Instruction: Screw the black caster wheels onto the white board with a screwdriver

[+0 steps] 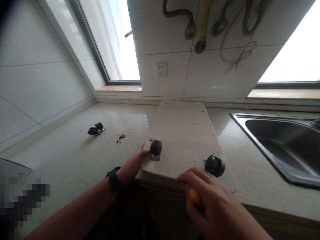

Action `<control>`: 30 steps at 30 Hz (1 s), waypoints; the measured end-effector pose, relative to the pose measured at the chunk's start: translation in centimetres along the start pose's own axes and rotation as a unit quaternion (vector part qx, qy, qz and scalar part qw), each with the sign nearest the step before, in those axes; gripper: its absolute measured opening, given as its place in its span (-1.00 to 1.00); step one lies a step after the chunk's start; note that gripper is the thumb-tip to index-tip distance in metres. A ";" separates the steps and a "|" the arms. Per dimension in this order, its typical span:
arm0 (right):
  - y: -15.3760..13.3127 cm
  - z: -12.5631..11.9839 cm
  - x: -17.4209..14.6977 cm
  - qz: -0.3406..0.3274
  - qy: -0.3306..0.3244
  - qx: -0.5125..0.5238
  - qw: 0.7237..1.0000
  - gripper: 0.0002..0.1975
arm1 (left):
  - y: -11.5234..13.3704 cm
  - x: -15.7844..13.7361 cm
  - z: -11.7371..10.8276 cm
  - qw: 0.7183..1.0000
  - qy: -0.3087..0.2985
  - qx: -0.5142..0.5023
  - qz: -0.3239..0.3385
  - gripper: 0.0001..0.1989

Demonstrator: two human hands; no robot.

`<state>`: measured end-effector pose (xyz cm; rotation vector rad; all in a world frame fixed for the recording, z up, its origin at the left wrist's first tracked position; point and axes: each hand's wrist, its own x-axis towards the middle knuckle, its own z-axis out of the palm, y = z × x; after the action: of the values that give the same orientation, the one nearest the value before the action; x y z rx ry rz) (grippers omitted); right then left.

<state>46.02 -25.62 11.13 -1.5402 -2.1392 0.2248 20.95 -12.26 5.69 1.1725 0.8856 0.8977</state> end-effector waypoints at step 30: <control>-1.1 2.4 0.8 -0.045 -0.075 -0.173 0.981 -0.43 | -4.5 -3.9 3.5 0.992 0.021 0.062 0.108 -0.17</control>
<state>43.76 -24.89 9.77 -1.6515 -2.4606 -0.0698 23.18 -17.78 2.24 1.3810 0.8690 1.0574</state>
